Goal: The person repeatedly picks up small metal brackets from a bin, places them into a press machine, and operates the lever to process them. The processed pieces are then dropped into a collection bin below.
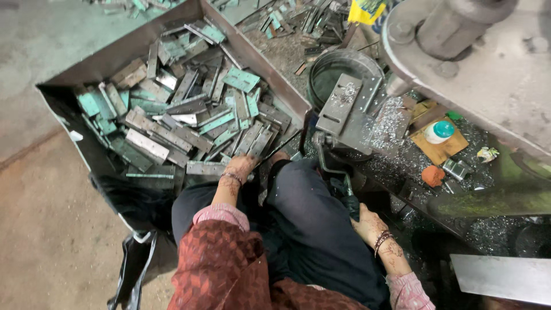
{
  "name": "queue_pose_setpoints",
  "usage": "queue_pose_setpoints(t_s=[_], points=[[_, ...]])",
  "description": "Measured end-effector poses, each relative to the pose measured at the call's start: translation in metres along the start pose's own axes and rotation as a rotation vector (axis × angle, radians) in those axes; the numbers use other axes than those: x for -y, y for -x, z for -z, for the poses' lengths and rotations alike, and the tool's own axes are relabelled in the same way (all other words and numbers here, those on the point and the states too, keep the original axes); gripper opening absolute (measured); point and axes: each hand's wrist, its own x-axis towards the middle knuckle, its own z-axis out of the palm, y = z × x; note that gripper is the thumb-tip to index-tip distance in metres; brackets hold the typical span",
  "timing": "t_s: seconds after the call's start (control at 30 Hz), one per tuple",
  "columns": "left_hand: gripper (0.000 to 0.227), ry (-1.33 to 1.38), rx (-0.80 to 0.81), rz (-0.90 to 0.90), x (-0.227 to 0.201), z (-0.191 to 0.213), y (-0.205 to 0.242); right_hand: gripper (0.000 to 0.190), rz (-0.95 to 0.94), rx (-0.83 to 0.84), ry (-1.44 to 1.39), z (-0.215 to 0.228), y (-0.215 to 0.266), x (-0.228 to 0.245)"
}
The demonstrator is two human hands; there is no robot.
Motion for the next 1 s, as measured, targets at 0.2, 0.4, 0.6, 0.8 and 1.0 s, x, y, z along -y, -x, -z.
queue_pose_setpoints(t_s=[0.2, 0.4, 0.6, 0.8, 1.0], points=[[0.058, 0.137, -0.253, -0.081, 0.004, 0.032, -0.001, 0.062, 0.022, 0.007, -0.103, 0.007, 0.009, 0.006], [0.048, 0.285, -0.667, -0.258, -0.046, 0.139, -0.016, 0.067, 0.023, 0.013, -0.124, 0.006, 0.01, 0.006], [0.046, 0.176, -0.774, -0.541, -0.15, 0.216, -0.038, 0.067, 0.078, -0.022, -0.146, 0.007, 0.018, 0.005], [0.043, -0.04, -0.37, -0.699, -0.204, 0.168, -0.084, 0.065, 0.072, 0.045, -0.146, 0.012, 0.016, 0.006], [0.055, -0.339, -0.155, -0.502, -0.218, 0.13, -0.103, 0.071, 0.089, 0.024, -0.161, 0.005, 0.014, 0.003]])
